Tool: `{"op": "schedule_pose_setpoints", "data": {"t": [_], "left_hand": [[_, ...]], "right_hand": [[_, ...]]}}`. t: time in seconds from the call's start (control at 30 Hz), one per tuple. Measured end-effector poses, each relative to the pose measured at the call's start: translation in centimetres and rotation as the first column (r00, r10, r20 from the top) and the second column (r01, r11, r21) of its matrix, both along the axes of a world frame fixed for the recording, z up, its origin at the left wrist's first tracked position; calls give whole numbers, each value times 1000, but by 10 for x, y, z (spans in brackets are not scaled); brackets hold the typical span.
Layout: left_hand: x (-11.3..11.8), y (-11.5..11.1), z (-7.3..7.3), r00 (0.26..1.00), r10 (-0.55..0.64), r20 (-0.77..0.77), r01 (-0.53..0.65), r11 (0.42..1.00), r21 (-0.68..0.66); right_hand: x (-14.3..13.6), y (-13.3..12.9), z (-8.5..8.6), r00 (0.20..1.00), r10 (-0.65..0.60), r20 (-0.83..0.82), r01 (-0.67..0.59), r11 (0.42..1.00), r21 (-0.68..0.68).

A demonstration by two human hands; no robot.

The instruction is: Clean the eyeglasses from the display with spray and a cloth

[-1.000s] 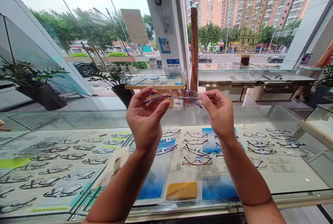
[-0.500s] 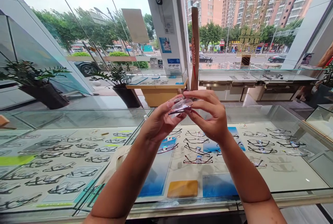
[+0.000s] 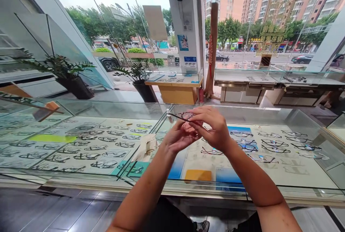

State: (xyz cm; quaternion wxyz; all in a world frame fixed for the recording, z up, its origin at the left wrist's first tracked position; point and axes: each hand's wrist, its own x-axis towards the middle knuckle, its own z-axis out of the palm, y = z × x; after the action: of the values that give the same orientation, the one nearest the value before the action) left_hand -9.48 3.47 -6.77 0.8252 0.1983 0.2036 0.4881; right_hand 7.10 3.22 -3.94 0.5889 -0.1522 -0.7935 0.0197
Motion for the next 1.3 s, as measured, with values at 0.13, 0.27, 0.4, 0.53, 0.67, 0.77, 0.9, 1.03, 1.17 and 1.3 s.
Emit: {"op": "schedule_pose_setpoints", "data": {"t": [0.13,0.27,0.4,0.53,0.67,0.77,0.9,1.03,1.17,1.3], "left_hand": [[-8,-13,-16,1000,-6,9,7,996,-89],[-13,-24,-28,1000,-26,-9,25,992,-124],[-19,-33,-37,1000,-9,0,9,990,-141],[-23,-38,-44,1000,-8,-9,7,994,-111],[-34,-34,-58,946,116,-302,-91,991,96],[-56,-24,-78,537,519,-664,-281,853,440],[-91,-13,-106,188,670,-718,-412,717,562],[-107,-7,-125,45,669,-742,-426,684,592],[-106,-5,-132,-7,661,-750,-361,698,618],[-105,-5,-135,-26,649,-760,-286,724,628]], "right_hand": [[-10,-6,-19,1000,-2,-23,0,998,-65],[-18,-12,-28,1000,3,-6,-4,990,-139],[-26,-17,-32,999,39,17,-35,987,-155],[-33,-19,-37,997,70,34,-64,985,-161],[-35,-15,-38,995,30,93,-16,990,-142],[-33,-7,-43,979,-44,199,64,993,-95],[-32,7,-61,849,-137,511,182,983,-38],[-40,17,-86,573,-193,796,290,957,24],[-52,22,-104,482,-177,858,286,958,38],[-63,23,-115,402,-162,901,275,960,50]]}}
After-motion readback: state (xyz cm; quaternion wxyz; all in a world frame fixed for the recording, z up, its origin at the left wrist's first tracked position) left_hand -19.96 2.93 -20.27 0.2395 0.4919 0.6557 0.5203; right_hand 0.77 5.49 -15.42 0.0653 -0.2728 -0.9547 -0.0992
